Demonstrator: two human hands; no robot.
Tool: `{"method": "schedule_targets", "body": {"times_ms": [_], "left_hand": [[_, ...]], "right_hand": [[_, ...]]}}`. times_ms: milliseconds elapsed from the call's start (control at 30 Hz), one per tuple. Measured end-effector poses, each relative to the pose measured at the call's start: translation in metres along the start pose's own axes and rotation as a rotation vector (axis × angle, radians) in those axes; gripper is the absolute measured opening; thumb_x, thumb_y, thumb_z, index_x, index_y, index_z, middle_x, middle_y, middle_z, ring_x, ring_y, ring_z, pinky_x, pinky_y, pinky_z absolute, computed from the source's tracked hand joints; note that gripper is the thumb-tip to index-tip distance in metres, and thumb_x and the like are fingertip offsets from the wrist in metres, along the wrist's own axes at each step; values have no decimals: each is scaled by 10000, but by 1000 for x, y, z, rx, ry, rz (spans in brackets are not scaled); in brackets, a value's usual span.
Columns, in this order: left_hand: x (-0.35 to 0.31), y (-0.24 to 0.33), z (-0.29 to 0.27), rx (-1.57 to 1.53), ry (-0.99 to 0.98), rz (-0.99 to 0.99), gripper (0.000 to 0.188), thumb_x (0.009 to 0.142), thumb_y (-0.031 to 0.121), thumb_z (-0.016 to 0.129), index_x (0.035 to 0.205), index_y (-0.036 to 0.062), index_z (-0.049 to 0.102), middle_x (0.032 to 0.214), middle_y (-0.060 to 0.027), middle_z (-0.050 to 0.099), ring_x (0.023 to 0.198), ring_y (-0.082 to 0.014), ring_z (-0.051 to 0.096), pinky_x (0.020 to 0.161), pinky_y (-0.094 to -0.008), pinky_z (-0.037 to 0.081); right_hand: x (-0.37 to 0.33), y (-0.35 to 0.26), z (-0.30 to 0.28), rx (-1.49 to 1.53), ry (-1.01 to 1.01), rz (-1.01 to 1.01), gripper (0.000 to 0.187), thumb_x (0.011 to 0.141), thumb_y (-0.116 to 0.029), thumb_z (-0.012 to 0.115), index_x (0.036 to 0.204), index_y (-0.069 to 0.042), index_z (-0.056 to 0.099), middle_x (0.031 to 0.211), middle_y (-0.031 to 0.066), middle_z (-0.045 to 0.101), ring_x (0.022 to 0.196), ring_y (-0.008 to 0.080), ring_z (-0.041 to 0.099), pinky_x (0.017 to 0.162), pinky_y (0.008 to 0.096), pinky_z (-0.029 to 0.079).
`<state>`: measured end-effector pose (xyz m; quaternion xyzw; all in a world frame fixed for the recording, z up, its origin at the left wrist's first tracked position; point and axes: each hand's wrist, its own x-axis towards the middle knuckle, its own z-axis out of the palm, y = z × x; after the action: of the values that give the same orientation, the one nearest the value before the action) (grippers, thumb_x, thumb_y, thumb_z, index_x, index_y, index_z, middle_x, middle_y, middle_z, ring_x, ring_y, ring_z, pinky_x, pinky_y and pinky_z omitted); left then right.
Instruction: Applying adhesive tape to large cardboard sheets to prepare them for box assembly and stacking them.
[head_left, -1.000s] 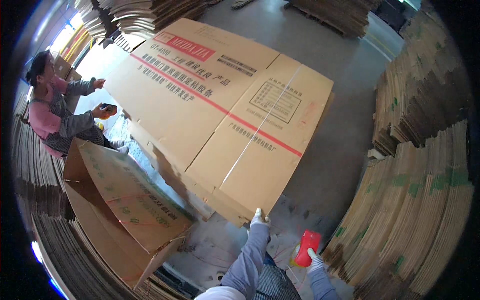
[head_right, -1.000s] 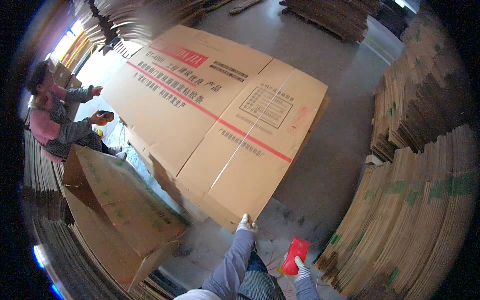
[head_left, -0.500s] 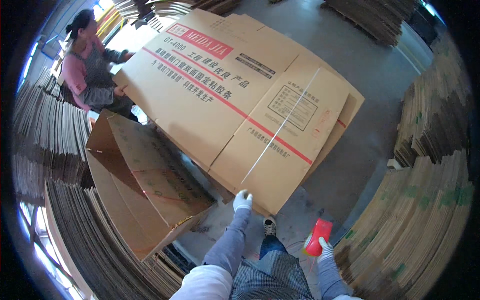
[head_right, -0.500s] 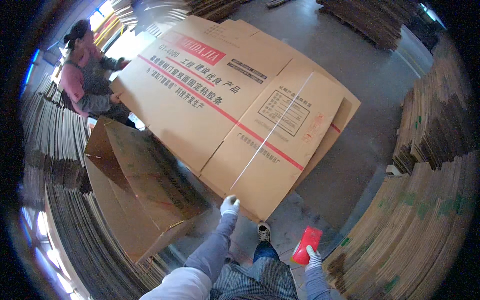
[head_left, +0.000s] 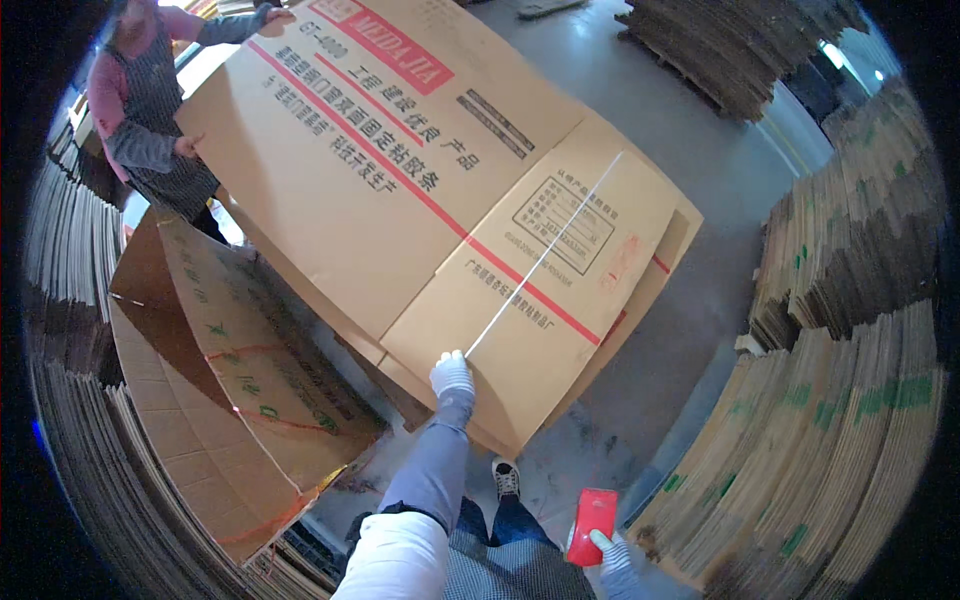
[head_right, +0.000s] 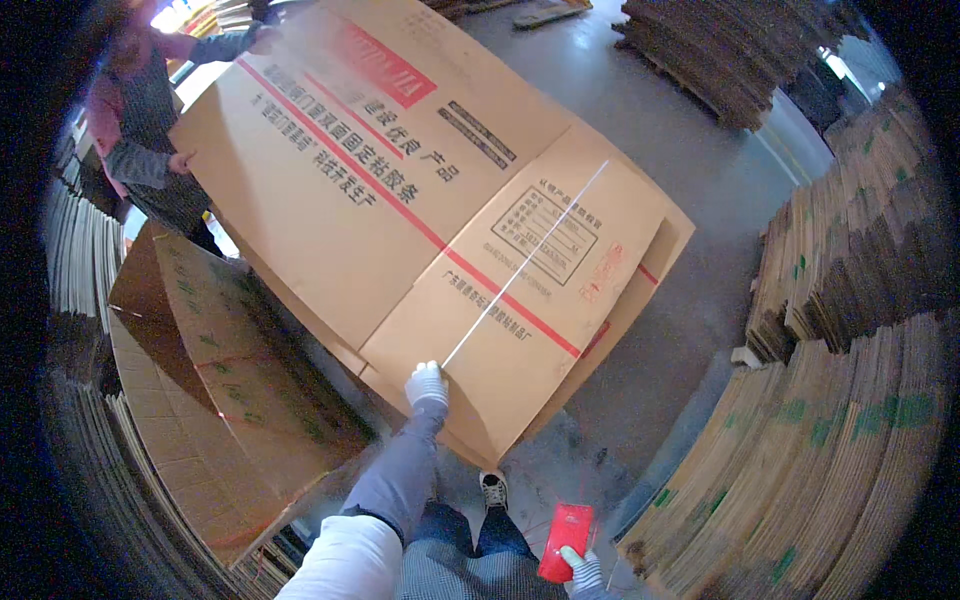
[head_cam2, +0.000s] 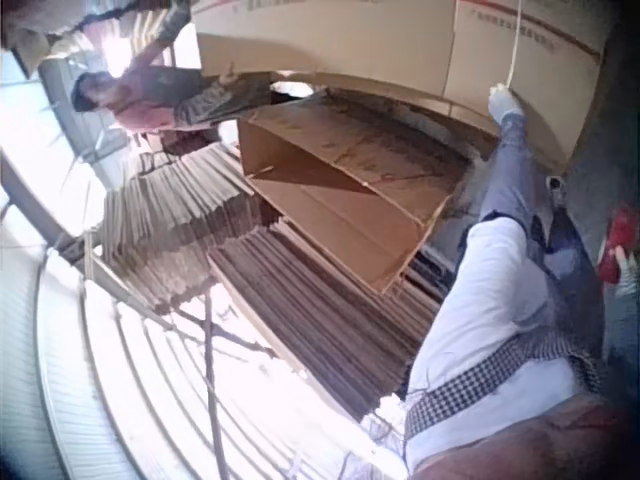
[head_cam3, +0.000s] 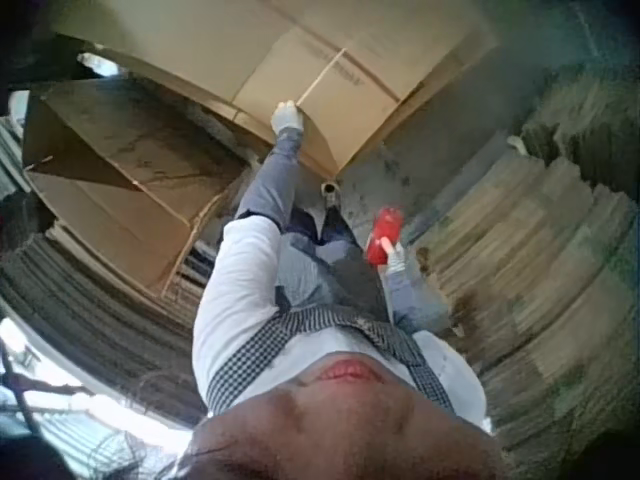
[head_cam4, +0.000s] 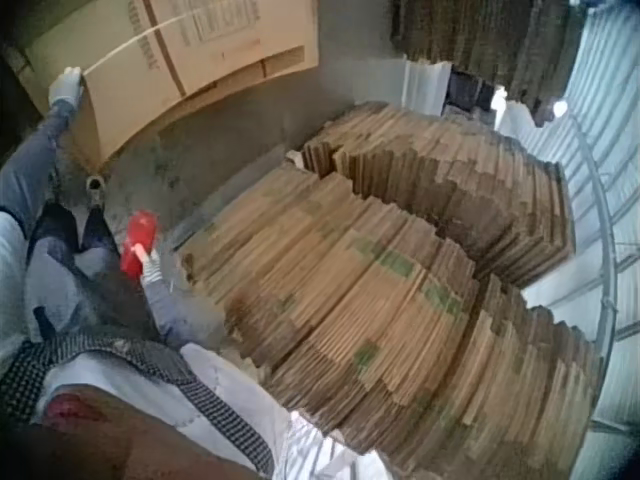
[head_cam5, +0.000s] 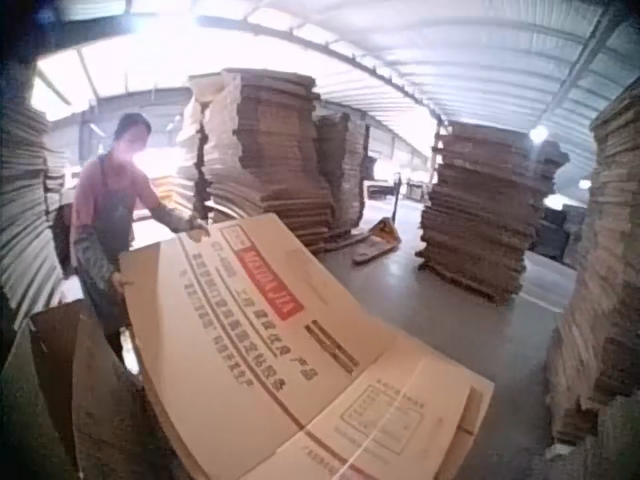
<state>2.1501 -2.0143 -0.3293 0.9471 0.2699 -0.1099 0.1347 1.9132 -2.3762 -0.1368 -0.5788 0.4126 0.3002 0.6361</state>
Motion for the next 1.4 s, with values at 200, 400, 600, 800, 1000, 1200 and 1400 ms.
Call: {"method": "schedule_targets", "body": {"times_ms": [200, 400, 600, 800, 1000, 1200, 1400], "left_hand": [[0, 4, 17, 30, -82, 205, 98, 752, 187, 605, 808, 106, 612, 829, -106, 593, 787, -266, 615, 680, -402, 498], [6, -13, 15, 59, -24, 231, 121, 809, 138, 505, 836, 91, 614, 837, -112, 589, 777, -274, 617, 668, -408, 498], [16, -15, -8, 55, -129, 305, 125, 816, 106, 490, 895, 71, 580, 906, -133, 580, 824, -281, 626, 686, -395, 521], [19, -7, -14, 71, -267, 359, 177, 835, 102, 460, 917, 66, 613, 906, -115, 607, 848, -275, 634, 704, -403, 522], [25, 9, -25, 56, -438, 223, 246, 855, 125, 437, 970, 42, 639, 994, -134, 623, 898, -287, 637, 726, -406, 515], [15, -13, -30, -139, -296, 181, 242, 760, 191, 604, 952, 42, 601, 948, -164, 615, 871, -325, 628, 735, -416, 506], [26, 2, -32, 115, -328, 410, 189, 844, 113, 471, 927, 69, 634, 913, -128, 641, 833, -274, 654, 675, -415, 520]], "right_hand": [[9, -16, 64, 204, -82, -34, 420, 771, -161, 657, 1153, -40, 533, 1003, 72, 622, 865, 191, 608, 803, 328, 490], [69, -59, 116, -73, -143, -290, 406, 775, -117, 658, 1148, -32, 522, 1028, 57, 611, 891, 149, 579, 814, 314, 468], [100, -85, 143, -191, -188, -461, 382, 800, -163, 649, 1140, -44, 522, 1022, 40, 600, 893, 137, 563, 825, 299, 453], [109, -68, 149, -100, -141, -346, 387, 768, -112, 683, 1114, -35, 528, 996, 55, 609, 858, 142, 582, 782, 304, 484], [113, -67, 157, -126, -182, -301, 386, 757, -117, 696, 1098, -40, 533, 980, 50, 613, 841, 135, 583, 770, 300, 487], [127, -78, 153, -147, -152, -355, 369, 765, -135, 689, 1083, -32, 531, 991, 65, 609, 840, 147, 585, 775, 302, 486], [130, -62, 155, -107, -146, -314, 380, 761, -130, 694, 1085, -25, 527, 993, 70, 610, 848, 150, 588, 774, 307, 489]]}}
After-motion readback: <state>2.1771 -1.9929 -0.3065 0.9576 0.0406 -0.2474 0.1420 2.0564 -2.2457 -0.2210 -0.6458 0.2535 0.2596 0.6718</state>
